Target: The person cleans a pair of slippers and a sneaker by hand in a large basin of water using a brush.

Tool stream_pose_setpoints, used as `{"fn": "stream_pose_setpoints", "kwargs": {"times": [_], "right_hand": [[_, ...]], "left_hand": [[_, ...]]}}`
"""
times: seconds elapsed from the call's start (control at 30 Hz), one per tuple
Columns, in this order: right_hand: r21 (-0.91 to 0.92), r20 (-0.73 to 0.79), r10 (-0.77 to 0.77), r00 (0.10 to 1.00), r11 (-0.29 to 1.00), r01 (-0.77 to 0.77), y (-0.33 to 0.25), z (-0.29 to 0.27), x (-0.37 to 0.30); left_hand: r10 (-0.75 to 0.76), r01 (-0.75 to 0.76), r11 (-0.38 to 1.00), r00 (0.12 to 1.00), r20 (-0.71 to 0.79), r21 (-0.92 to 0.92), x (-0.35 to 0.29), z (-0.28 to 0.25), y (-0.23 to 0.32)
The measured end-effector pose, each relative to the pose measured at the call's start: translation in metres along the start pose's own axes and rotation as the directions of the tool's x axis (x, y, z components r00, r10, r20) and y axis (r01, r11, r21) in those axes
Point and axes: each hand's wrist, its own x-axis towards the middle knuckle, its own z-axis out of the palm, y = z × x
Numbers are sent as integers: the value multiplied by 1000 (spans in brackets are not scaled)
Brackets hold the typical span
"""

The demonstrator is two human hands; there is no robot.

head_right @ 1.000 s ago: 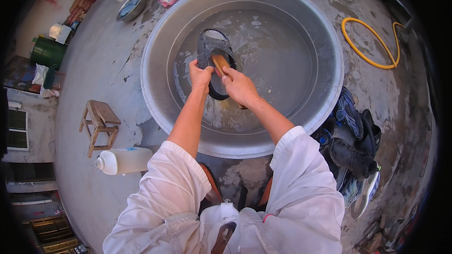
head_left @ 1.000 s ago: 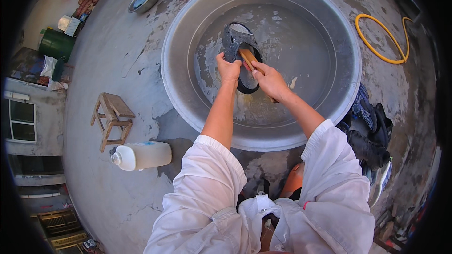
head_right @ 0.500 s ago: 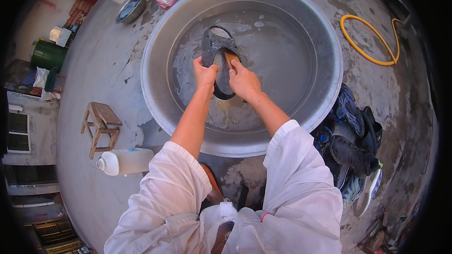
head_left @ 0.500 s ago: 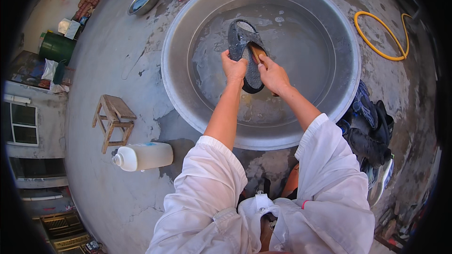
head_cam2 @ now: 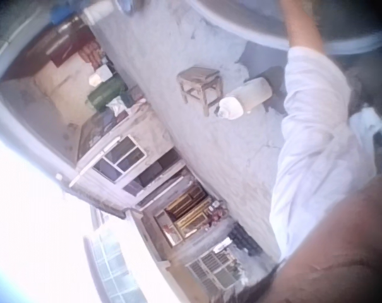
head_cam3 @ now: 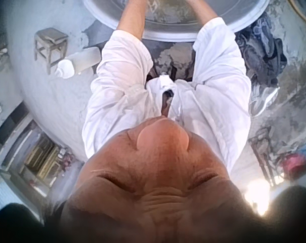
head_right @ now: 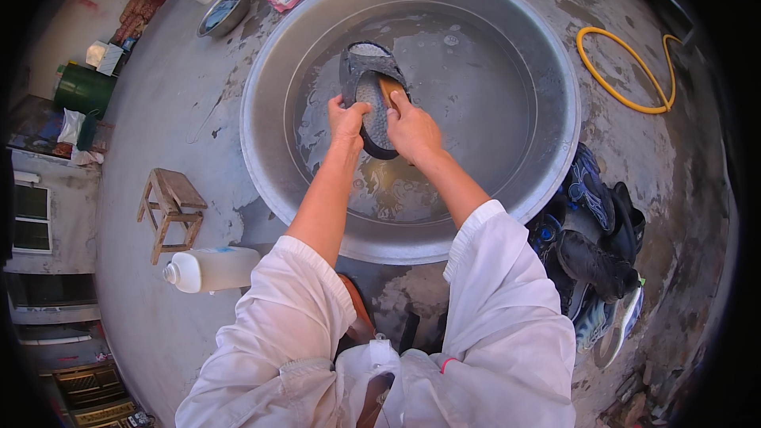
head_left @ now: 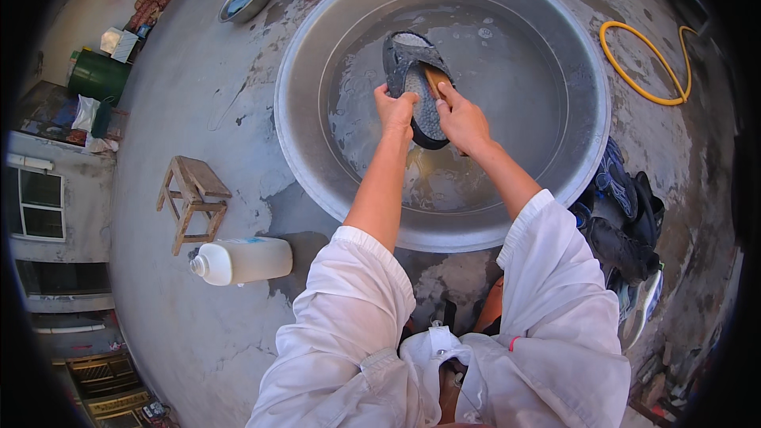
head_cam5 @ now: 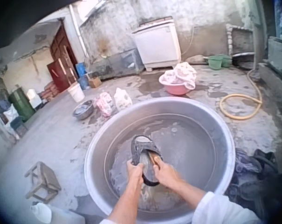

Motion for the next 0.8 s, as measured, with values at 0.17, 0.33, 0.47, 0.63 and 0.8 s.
{"fn": "stream_pose_setpoints", "kwargs": {"times": [0.17,0.33,0.47,0.63,0.8], "right_hand": [[73,122,-376,918,926,370,28,22,5],[518,229,-127,965,855,-10,25,-12,12],[265,-197,176,964,957,-120,132,4,69],[-15,174,375,910,925,-379,152,12,62],[409,377,149,914,859,-309,65,-18,20]], "left_hand": [[-96,23,958,964,-247,-285,38,-40,-17],[-226,166,790,974,-29,-591,64,-98,-52],[-524,492,718,848,82,-492,37,-71,-43],[-623,576,602,772,125,-553,33,-62,-49],[-567,550,622,807,164,-558,36,-62,-62]]}}
